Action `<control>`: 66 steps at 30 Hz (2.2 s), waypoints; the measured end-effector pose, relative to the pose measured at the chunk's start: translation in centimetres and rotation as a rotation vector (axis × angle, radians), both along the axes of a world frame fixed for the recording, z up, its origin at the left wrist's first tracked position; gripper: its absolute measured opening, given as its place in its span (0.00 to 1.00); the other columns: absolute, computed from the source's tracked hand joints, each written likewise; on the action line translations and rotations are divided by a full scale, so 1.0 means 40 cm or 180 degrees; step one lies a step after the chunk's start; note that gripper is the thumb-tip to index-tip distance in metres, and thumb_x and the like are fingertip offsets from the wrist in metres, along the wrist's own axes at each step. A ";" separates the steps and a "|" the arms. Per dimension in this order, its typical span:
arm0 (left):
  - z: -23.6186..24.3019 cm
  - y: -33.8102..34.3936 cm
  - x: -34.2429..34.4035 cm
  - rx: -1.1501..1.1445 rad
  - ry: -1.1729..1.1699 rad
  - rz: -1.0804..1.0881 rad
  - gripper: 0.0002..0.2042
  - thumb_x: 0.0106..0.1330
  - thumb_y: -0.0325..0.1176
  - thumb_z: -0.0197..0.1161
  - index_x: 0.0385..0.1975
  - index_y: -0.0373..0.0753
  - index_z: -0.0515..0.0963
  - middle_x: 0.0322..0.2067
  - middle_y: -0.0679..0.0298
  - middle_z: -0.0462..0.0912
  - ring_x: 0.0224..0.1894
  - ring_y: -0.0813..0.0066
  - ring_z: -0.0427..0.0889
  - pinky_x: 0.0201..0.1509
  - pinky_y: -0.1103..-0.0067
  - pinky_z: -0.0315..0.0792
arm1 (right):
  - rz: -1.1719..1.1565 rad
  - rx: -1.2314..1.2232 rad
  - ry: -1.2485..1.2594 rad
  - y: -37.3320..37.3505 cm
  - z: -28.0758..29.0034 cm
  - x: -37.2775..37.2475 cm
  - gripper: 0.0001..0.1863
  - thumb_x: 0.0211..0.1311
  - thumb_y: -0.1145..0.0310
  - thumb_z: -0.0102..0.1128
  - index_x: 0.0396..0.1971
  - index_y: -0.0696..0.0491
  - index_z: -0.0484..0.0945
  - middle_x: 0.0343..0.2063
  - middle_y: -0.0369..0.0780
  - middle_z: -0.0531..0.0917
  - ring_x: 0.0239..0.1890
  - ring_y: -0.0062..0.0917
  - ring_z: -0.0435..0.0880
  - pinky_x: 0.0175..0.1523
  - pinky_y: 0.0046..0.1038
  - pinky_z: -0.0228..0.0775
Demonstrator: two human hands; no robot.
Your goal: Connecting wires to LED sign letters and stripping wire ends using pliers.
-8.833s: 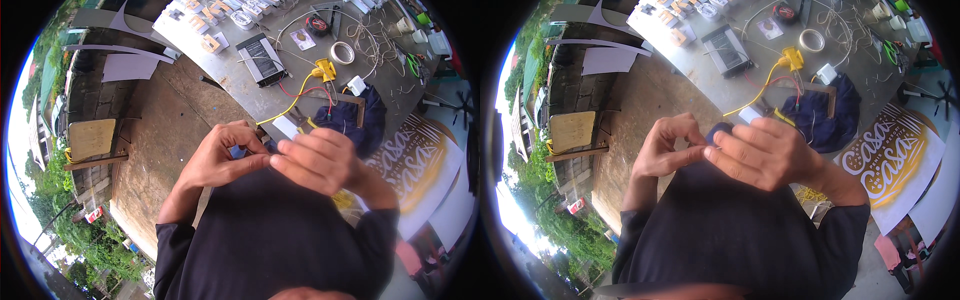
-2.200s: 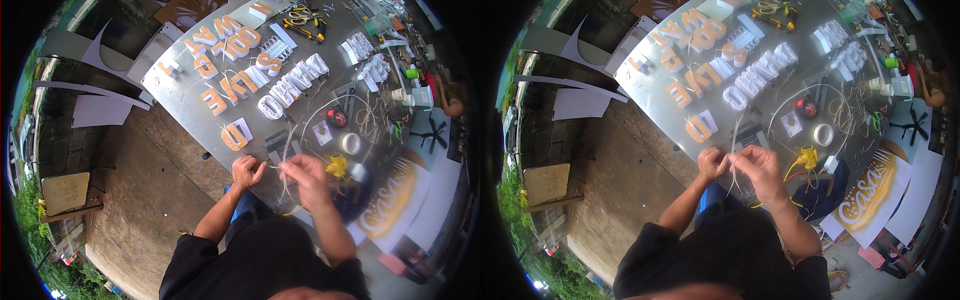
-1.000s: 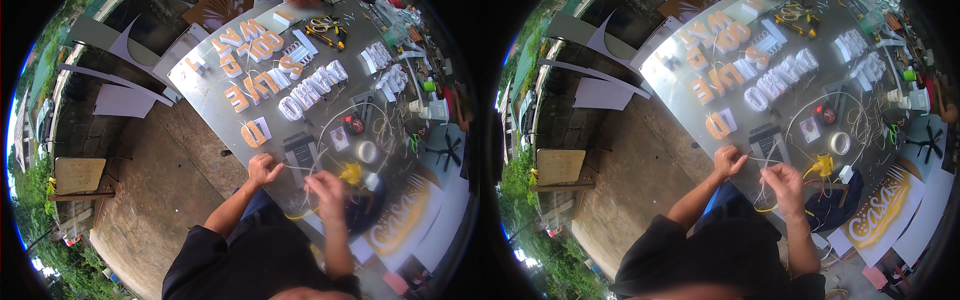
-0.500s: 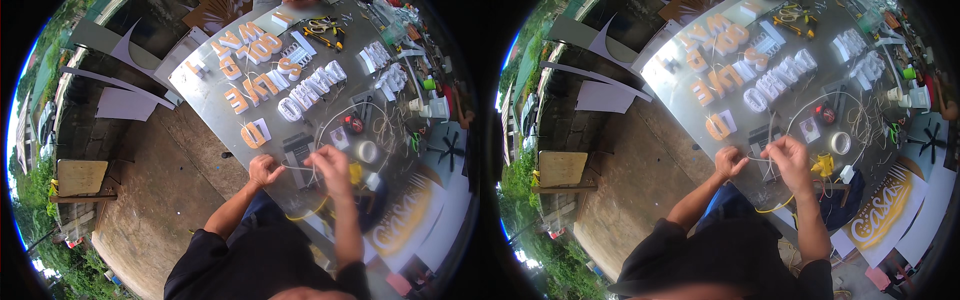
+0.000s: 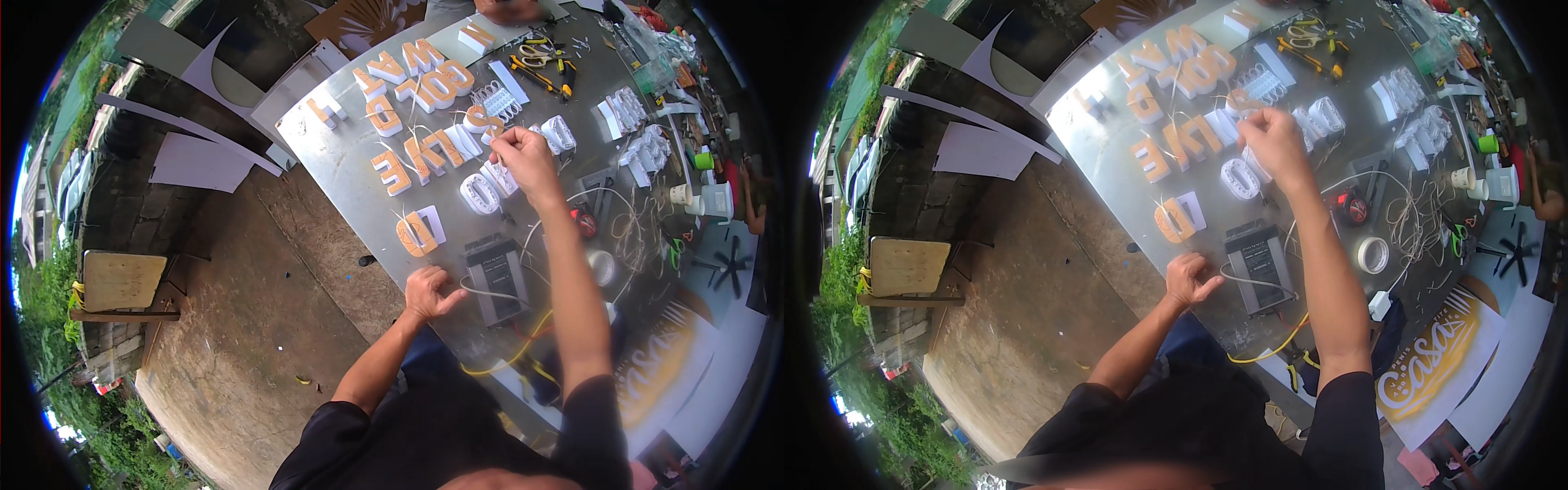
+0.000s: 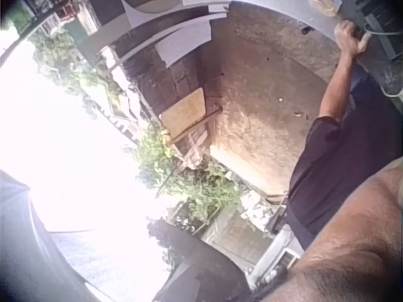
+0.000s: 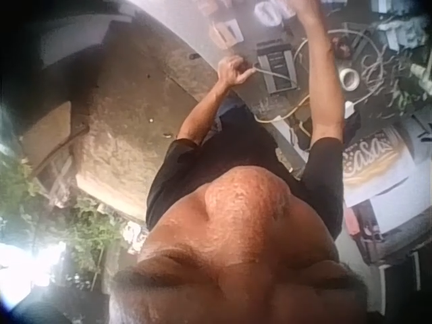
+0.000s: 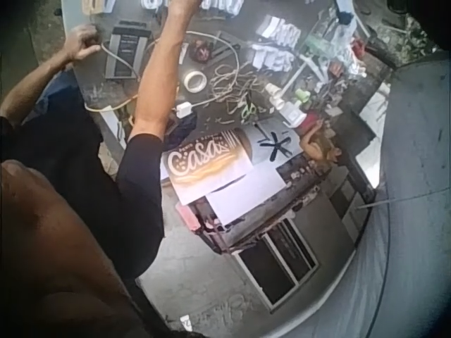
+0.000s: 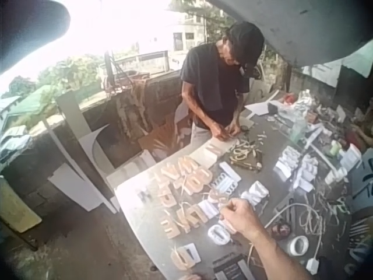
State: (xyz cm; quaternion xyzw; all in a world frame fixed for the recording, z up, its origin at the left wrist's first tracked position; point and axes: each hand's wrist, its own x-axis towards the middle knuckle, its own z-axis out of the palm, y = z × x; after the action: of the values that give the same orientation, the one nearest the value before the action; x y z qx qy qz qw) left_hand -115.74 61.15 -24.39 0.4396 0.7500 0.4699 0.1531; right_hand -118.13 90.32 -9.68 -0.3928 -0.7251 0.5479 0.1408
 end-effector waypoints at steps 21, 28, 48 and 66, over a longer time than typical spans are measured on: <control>-0.006 0.000 -0.006 0.0021 0.0045 -0.0077 0.29 0.50 0.60 0.71 0.16 0.37 0.69 0.18 0.58 0.70 0.23 0.55 0.73 0.28 0.68 0.66 | 0.0316 0.0146 -0.0307 0.130 -0.096 -0.095 0.14 0.60 0.60 0.66 0.27 0.57 0.84 0.24 0.36 0.87 0.29 0.19 0.83 0.38 0.25 0.73; 0.001 0.007 -0.005 0.0031 0.0071 -0.0046 0.28 0.51 0.59 0.71 0.15 0.38 0.69 0.18 0.58 0.70 0.22 0.56 0.73 0.27 0.68 0.66 | 0.0293 0.0447 -0.0427 0.137 -0.097 -0.056 0.11 0.57 0.63 0.65 0.26 0.57 0.84 0.23 0.37 0.87 0.25 0.21 0.84 0.35 0.27 0.75; 0.015 0.008 -0.021 -0.0180 0.0199 -0.0086 0.29 0.49 0.61 0.71 0.15 0.39 0.69 0.19 0.58 0.73 0.24 0.55 0.75 0.29 0.68 0.69 | -0.0558 0.1093 -0.0344 0.168 -0.307 -0.434 0.14 0.54 0.58 0.64 0.31 0.53 0.87 0.33 0.49 0.88 0.41 0.47 0.87 0.49 0.42 0.77; 0.028 0.013 -0.027 -0.0373 0.0318 -0.0140 0.28 0.47 0.63 0.71 0.15 0.41 0.74 0.20 0.62 0.77 0.24 0.60 0.78 0.30 0.69 0.72 | -0.0202 0.2259 -0.1000 0.112 -0.356 -0.389 0.09 0.55 0.60 0.68 0.27 0.50 0.85 0.32 0.44 0.88 0.41 0.45 0.86 0.47 0.44 0.77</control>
State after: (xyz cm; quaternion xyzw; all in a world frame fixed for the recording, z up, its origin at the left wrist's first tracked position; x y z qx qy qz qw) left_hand -116.83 61.66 -23.28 0.4692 0.7730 0.3992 0.1513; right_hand -133.68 94.79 -23.92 -0.4210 -0.8698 0.1915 0.1720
